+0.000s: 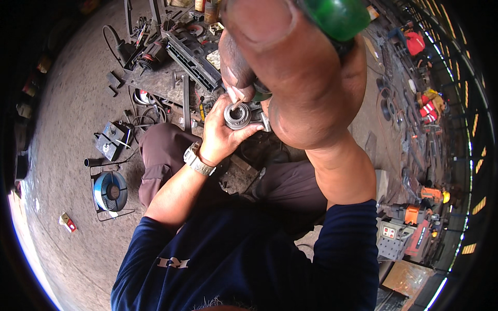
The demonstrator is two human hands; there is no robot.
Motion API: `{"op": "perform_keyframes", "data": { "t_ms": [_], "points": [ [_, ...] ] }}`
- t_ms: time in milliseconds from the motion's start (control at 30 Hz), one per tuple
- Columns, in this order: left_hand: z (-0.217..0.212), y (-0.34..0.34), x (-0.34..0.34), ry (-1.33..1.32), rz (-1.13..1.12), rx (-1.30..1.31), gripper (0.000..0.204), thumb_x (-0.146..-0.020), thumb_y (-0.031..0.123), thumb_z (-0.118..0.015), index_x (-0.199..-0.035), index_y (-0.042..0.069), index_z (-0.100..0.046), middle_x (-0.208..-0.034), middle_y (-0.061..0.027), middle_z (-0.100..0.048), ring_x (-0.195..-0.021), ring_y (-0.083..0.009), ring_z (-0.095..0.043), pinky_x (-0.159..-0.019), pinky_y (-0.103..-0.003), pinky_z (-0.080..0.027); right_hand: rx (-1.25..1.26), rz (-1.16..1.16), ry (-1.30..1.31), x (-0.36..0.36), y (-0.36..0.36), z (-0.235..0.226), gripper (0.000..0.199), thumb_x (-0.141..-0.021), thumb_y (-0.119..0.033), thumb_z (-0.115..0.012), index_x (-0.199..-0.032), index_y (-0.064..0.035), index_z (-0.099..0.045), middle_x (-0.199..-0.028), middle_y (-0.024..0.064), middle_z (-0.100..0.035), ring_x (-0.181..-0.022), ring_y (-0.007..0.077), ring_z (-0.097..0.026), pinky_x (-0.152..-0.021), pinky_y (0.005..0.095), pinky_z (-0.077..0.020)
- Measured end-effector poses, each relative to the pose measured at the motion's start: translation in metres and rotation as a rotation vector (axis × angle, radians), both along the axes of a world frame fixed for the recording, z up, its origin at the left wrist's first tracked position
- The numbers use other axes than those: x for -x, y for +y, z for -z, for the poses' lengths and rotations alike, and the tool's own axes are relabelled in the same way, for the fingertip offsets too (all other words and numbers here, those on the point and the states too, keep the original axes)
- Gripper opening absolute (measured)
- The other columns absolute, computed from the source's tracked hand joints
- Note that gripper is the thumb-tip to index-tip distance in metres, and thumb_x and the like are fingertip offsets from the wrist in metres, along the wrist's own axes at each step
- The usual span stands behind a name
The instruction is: The person measures a mechanical part with a tape measure, then sits on the floor and inspects the part by rotating it and using a screwdriver to probe its interior. The person continues to handle and examine the part throughout the clip.
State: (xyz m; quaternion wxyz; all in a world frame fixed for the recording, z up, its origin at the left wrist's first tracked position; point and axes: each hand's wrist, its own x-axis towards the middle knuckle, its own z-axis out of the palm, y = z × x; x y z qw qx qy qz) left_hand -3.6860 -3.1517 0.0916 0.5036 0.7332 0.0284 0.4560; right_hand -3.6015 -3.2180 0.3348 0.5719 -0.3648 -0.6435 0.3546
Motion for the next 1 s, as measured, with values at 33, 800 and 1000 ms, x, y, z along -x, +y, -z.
{"op": "perform_keyframes", "data": {
  "t_ms": [33,800,1000],
  "points": [
    [0.002,0.000,-0.001,0.000,0.007,-0.003,0.068,-0.071,0.030,-0.096,-0.123,0.003,-0.062,-0.122,-0.0151,-0.070,-0.115,-0.0369,-0.067,-0.101,-0.046,-0.053,-0.021,0.012,0.013,-0.002,-0.002,0.002,0.043,-0.108,-0.052,-0.053,-0.110,-0.0094,-0.057,-0.083,0.0066,-0.058,-0.068,0.0161,-0.056,-0.060,0.0323,-0.0515],
    [0.013,0.005,0.016,0.107,0.031,0.022,0.078,-0.069,0.034,-0.099,-0.129,0.001,-0.061,-0.125,-0.0181,-0.069,-0.114,-0.0365,-0.069,-0.098,-0.045,-0.055,0.621,0.974,-0.490,-0.156,-0.096,0.160,0.034,-0.098,-0.021,-0.075,-0.126,-0.0068,-0.064,-0.108,0.0051,-0.068,-0.099,0.0158,-0.064,-0.090,0.0317,-0.0522],
    [0.008,0.007,0.012,0.128,-0.015,-0.026,0.079,-0.069,0.035,-0.099,-0.129,0.000,-0.061,-0.124,-0.0187,-0.070,-0.113,-0.0356,-0.069,-0.097,-0.043,-0.056,0.267,0.998,-1.001,-0.156,-0.073,0.170,0.040,-0.086,-0.010,-0.078,-0.126,-0.0095,-0.070,-0.128,0.0115,-0.067,-0.120,0.0355,-0.066,-0.099,0.0419,-0.0557]
  ]
}}
